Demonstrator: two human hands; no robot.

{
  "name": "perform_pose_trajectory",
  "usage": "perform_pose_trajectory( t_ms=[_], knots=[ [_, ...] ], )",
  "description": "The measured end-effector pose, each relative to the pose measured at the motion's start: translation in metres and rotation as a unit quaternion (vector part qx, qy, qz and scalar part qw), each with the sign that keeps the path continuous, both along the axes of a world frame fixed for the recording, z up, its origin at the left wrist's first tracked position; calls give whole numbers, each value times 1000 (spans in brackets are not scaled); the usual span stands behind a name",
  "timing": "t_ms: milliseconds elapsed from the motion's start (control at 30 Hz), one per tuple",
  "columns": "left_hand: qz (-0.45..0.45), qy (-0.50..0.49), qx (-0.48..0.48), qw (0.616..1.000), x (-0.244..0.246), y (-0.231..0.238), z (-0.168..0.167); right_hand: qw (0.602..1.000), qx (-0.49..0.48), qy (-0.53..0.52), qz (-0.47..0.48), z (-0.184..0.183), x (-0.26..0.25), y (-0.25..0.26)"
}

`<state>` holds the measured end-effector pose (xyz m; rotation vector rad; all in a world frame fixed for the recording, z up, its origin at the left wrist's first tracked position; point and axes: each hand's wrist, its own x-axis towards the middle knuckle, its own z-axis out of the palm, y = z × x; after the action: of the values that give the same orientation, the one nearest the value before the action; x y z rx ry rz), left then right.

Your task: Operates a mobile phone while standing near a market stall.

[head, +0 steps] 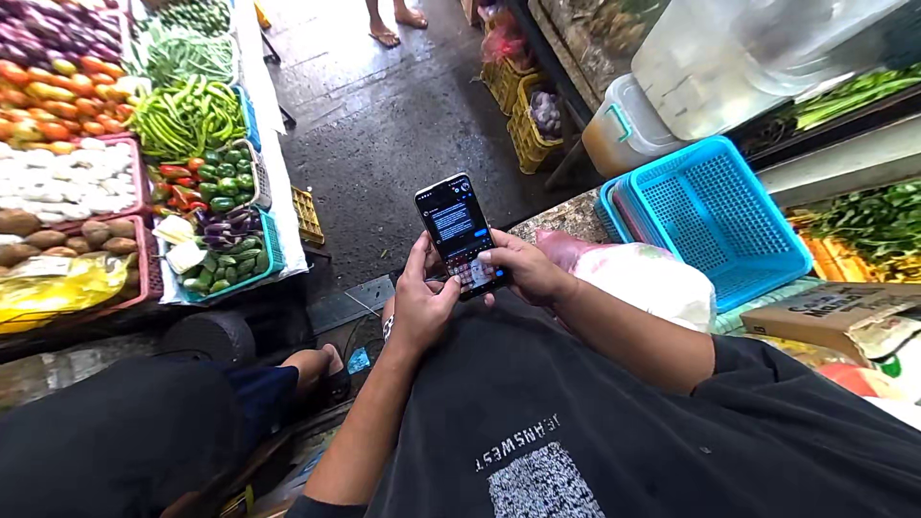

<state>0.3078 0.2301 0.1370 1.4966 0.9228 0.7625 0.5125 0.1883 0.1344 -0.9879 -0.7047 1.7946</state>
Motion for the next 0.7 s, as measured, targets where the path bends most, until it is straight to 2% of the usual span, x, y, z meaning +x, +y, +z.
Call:
perform_pose_trajectory(
  t_ms=[167, 333, 433, 567, 700],
  knots=[
    [10, 21, -6, 1000, -2, -2, 0, 999, -30, -15, -21, 0, -2, 1],
    [23, 19, 4, 1000, -2, 4, 4, 1000, -3, 19, 7, 0, 3, 2],
    [55, 85, 85, 991, -2, 20, 11, 1000, 7, 26, 15, 0, 3, 3],
    [101, 176, 247, 948, 4, 52, 37, 999, 18, 22, 25, -1, -2, 4],
    [118, 220, 298, 921, 18, 71, 53, 998, 23, 15, 53, 1, -9, 5]
  ],
)
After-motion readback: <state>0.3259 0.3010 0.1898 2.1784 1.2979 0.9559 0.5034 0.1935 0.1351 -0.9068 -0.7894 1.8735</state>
